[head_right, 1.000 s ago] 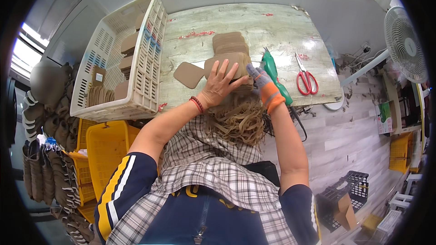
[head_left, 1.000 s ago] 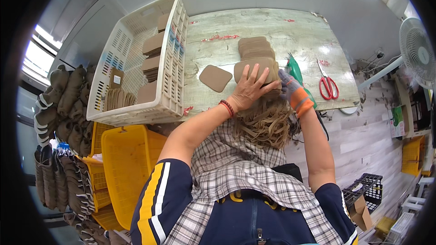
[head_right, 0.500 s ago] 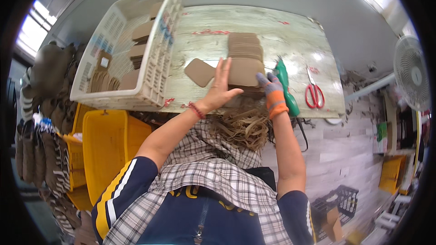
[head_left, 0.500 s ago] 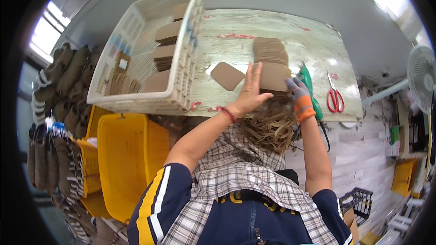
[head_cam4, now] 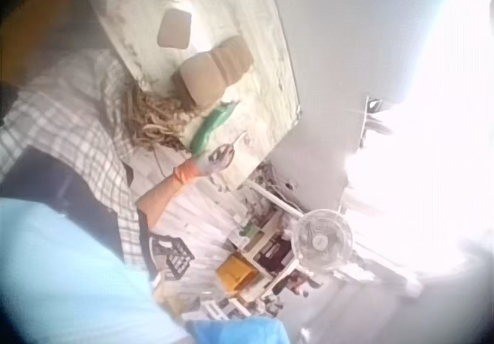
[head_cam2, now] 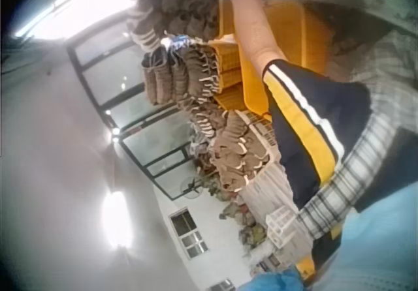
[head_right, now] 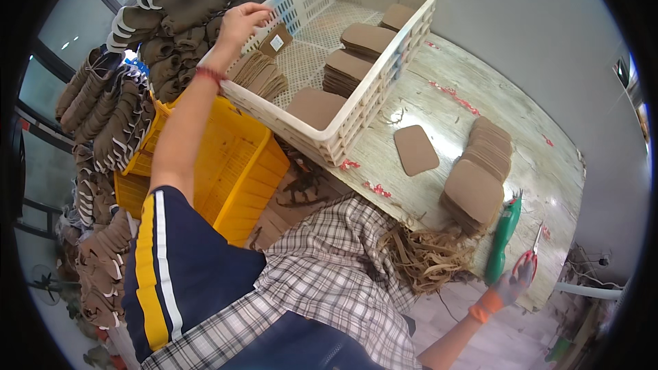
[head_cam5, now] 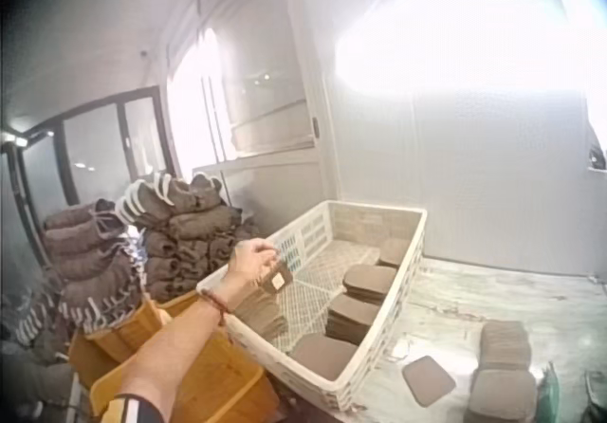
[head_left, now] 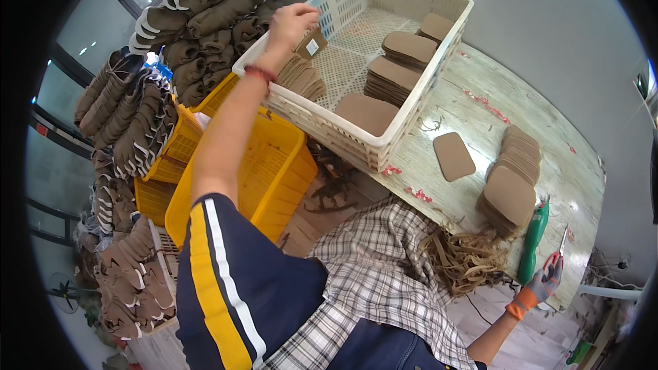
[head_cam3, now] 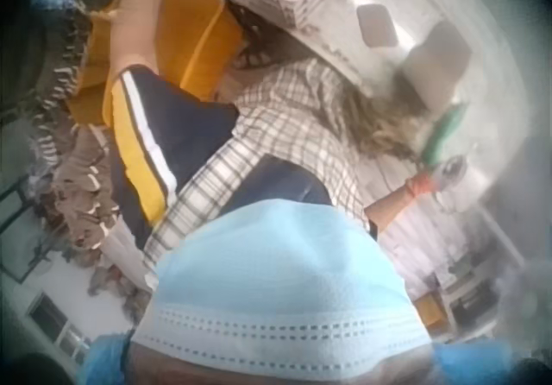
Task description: The person uses a green rotary tool to trim the edges of brown cardboard pieces one by one. They pick each piece from a stack, run the tool along the edges, and place the trimmed piece into a white basket. The process is repeated for multiple pieces throughout the clip.
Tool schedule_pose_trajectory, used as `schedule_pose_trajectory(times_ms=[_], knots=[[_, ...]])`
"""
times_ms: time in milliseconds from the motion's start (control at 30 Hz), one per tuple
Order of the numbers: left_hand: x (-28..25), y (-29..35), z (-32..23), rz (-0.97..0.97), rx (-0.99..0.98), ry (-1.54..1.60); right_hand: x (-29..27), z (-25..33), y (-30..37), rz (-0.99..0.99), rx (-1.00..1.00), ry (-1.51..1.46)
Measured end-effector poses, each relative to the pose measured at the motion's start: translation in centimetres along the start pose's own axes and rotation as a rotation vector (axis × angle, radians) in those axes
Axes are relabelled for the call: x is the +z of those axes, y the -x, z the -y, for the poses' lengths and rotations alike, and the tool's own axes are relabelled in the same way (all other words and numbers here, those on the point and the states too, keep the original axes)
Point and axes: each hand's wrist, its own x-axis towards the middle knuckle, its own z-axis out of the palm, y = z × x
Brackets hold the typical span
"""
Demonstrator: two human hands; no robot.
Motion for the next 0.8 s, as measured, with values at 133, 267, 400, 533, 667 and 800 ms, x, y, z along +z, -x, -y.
schedule_pose_trajectory(times_ms=[133, 267, 400, 533, 667, 800], knots=[[-0.6, -8.6, 9.6, 0.153, -0.439, -0.731, 0.4, -2.1, 0.8, -0.058, 0.119, 0.0], [3.2, -8.8, 12.6, 0.204, -0.321, -0.973, 0.6, -0.3, 1.6, -0.034, 0.18, 0.006], [4.5, -9.2, 13.3, 0.339, -0.281, -1.125, 0.6, 2.6, 2.1, 0.025, 0.18, 0.064], [5.2, -9.6, 15.7, 0.269, -0.183, -1.137, 1.2, 3.0, 2.7, 0.044, 0.171, 0.105], [5.4, -9.6, 15.5, 0.099, 0.119, -1.165, 1.0, 0.3, 3.4, 0.063, 0.146, 0.041], [5.1, -8.3, 6.4, -0.035, 0.421, -1.171, 0.2, 0.0, 3.9, 0.089, 0.051, 0.198]])
